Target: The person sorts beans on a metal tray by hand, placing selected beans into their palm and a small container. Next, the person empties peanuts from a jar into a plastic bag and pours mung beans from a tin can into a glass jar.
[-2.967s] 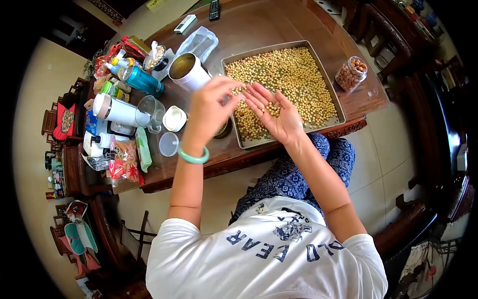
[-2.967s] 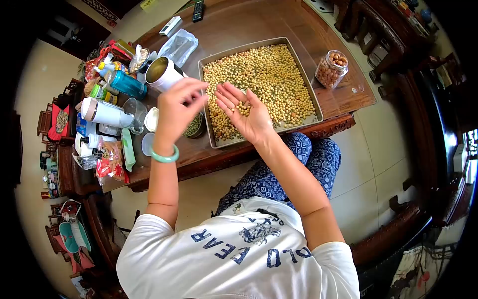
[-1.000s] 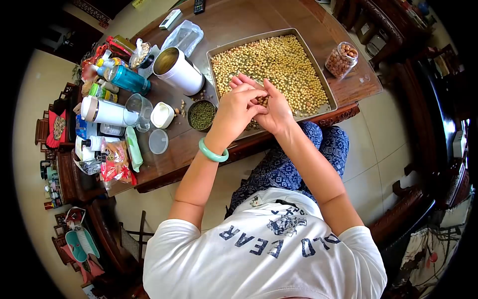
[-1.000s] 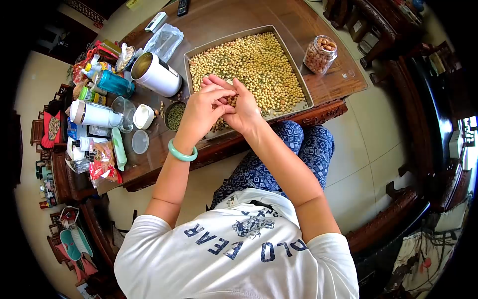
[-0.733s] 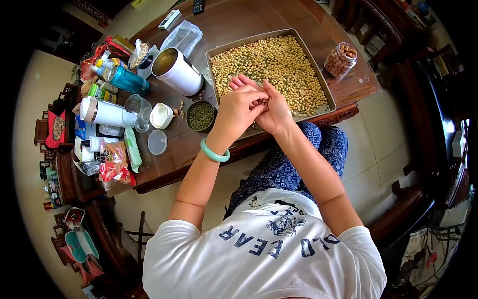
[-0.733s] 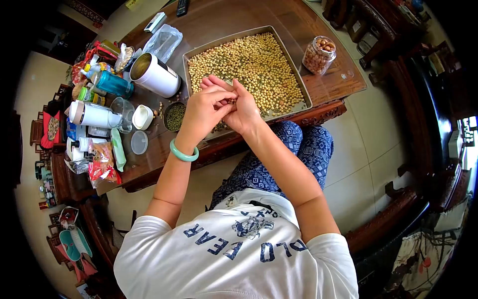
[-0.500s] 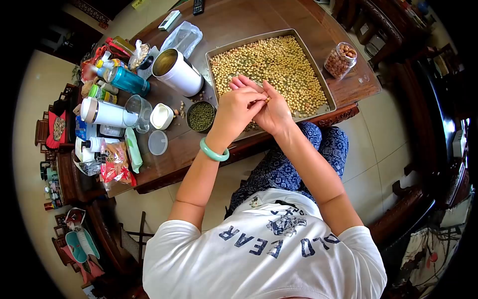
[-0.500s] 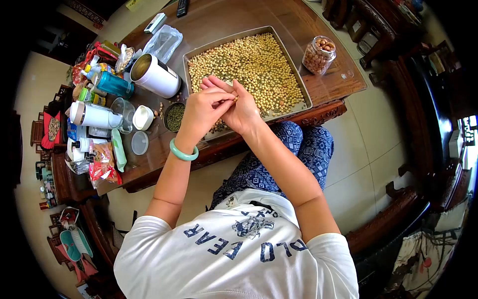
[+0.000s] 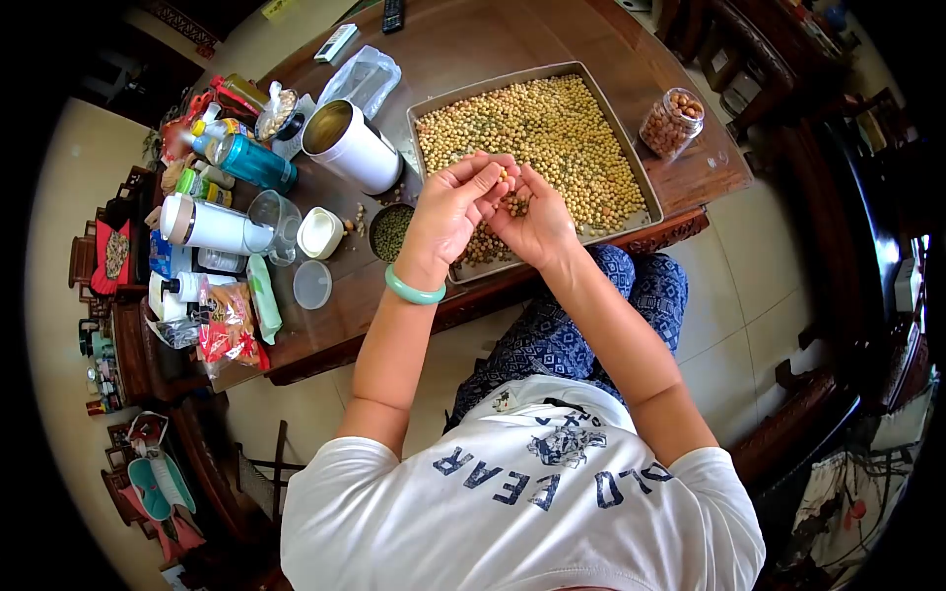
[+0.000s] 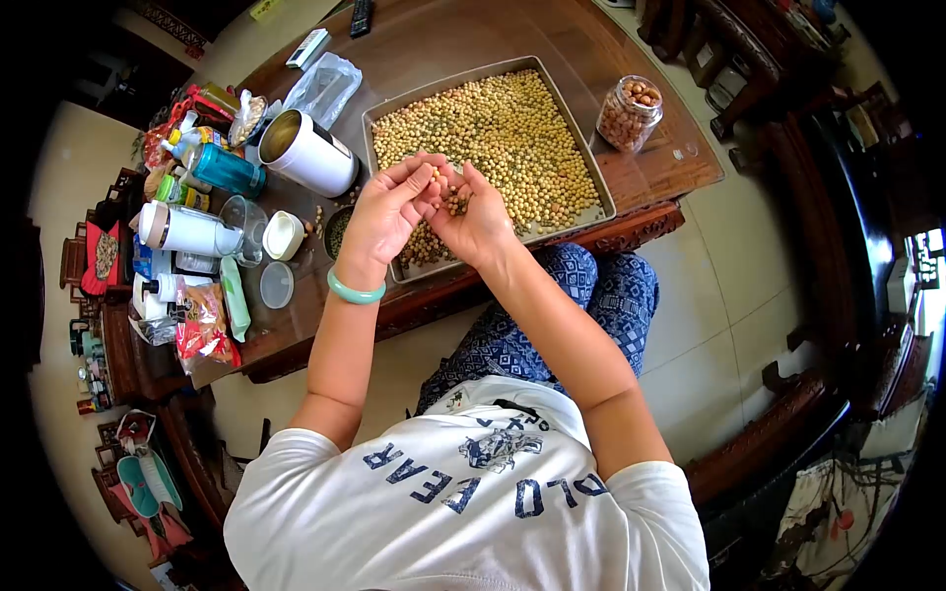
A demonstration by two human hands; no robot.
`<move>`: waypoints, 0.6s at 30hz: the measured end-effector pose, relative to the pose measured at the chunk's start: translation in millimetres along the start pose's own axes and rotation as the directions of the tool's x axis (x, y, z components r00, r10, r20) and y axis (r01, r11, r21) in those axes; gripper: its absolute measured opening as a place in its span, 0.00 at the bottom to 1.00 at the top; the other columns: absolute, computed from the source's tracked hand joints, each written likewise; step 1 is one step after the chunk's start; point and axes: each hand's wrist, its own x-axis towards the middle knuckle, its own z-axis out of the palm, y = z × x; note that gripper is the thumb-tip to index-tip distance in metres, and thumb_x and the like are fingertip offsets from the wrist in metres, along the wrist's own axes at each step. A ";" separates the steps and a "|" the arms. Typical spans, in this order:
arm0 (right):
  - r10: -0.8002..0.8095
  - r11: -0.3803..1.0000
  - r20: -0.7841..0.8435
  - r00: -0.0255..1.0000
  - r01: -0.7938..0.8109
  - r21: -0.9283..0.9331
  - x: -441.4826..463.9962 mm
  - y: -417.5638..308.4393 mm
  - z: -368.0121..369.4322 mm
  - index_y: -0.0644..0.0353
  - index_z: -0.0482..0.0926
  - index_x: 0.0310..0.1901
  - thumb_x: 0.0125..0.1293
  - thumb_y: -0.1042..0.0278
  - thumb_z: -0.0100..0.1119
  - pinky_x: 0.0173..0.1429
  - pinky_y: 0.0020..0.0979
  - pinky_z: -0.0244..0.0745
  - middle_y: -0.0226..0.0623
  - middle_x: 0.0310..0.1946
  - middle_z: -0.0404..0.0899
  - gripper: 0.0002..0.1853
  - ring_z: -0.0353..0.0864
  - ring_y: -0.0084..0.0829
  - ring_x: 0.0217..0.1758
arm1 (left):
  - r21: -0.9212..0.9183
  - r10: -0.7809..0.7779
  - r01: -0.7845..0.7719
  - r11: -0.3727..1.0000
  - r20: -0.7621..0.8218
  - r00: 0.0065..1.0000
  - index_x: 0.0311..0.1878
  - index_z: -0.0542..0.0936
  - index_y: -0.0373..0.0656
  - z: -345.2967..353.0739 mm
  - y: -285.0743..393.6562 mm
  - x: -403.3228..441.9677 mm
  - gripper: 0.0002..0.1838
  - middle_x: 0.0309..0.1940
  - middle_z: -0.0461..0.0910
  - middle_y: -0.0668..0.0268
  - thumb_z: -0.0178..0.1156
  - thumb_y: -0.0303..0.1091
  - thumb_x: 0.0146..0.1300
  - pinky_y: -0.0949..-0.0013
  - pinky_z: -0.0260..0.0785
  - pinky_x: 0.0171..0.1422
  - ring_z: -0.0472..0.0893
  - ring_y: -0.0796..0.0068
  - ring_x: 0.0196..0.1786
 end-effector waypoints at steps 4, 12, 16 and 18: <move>-0.112 0.993 -0.303 0.946 0.121 0.012 -0.1 5.3 16.8 0.61 0.69 0.41 0.78 0.58 0.42 0.62 0.35 0.75 0.35 0.43 0.72 0.14 0.74 0.24 0.42 | -0.351 -0.121 0.096 0.931 -0.050 0.991 0.59 0.73 0.28 2.6 -0.4 -0.5 0.18 0.54 0.79 0.53 0.51 0.34 0.75 0.68 0.75 0.64 0.80 0.66 0.56; -0.117 0.988 -0.260 0.958 0.087 -0.124 -6.6 8.2 23.2 0.64 0.72 0.46 0.79 0.55 0.38 0.63 0.38 0.70 0.33 0.43 0.71 0.19 0.69 0.28 0.46 | -0.811 -0.082 0.138 0.569 0.110 0.990 0.69 0.62 0.25 1.4 9.5 -19.1 0.35 0.68 0.66 0.44 0.32 0.51 0.79 0.56 0.60 0.77 0.65 0.54 0.72; -0.028 0.996 -0.092 0.995 0.019 -0.092 -5.3 7.1 24.1 0.75 0.67 0.62 0.81 0.54 0.28 0.74 0.42 0.65 0.49 0.62 0.71 0.29 0.70 0.40 0.65 | -0.869 -0.040 0.085 0.488 0.075 0.996 0.70 0.60 0.25 -6.2 25.7 -27.3 0.33 0.70 0.62 0.43 0.32 0.48 0.79 0.53 0.56 0.79 0.62 0.52 0.74; -0.002 0.998 -0.051 0.999 -0.001 -0.067 -7.2 6.1 24.1 0.77 0.62 0.66 0.81 0.55 0.26 0.78 0.44 0.60 0.56 0.68 0.63 0.30 0.63 0.46 0.73 | -0.883 0.071 -0.009 0.469 0.028 0.997 0.67 0.64 0.24 -20.2 44.2 -29.5 0.33 0.67 0.66 0.42 0.31 0.50 0.79 0.54 0.59 0.77 0.65 0.52 0.72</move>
